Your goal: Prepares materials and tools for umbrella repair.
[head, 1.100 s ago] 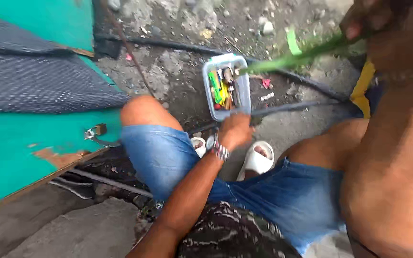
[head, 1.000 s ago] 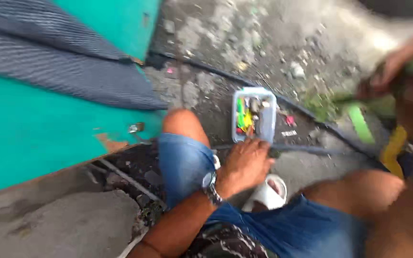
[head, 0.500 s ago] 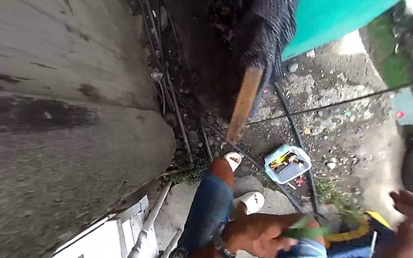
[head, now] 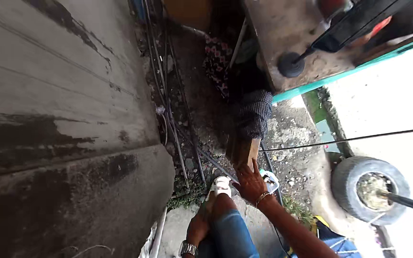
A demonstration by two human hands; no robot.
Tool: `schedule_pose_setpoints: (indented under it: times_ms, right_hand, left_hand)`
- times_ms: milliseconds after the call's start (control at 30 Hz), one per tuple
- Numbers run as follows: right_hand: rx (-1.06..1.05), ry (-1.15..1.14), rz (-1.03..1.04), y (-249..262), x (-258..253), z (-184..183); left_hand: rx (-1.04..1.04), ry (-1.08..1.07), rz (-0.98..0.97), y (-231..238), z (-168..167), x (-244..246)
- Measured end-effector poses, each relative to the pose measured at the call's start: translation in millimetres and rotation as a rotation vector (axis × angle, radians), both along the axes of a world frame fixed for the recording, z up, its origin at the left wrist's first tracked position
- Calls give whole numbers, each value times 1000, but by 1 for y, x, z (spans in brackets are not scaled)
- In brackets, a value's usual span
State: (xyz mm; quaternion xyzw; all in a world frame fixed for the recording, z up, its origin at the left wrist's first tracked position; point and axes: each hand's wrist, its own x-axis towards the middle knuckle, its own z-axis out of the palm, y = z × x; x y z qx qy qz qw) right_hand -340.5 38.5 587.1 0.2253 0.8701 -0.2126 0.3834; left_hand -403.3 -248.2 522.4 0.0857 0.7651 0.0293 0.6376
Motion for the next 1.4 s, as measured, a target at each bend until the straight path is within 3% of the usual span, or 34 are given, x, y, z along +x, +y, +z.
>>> schedule_pose_setpoints:
  times_ms: [100,233,367,433,567,700,767,867,933,1000,1167,1400]
  right_hand:
    - [-15,-105,-121,5,2,1]
    - [-32,-96,-211,14,-6,-3]
    - [-113,-248,-547,43,-37,10]
    - [-171,-304,-747,73,-56,1]
    - [-305,-418,-1037,108,-73,-6]
    - [-355,-224,-1150,122,-92,-10]
    - [-497,-233,-1237,145,-113,-2]
    - [-401,124,-1085,139,-83,-48]
    - [-455,-149,-1269,180,-133,-27]
    - [-387,-216,-1403,220,-191,-8]
    - [-429,27,-1389,304,-314,-5]
    - [-405,137,-1328,426,-487,-27]
  left_hand:
    - [-75,45,-42,2,15,-25]
    - [-124,40,8,33,10,-88]
    - [-55,100,155,115,-1,-178]
    - [-11,119,126,172,-21,-234]
    - [49,53,52,262,-21,-327]
    - [235,137,208,326,7,-402]
    - [303,161,348,355,29,-436]
    - [390,179,428,400,56,-490]
    - [468,172,398,430,68,-528]
    - [533,180,365,462,70,-563]
    - [537,204,265,547,50,-641]
    - [641,27,111,680,-33,-735]
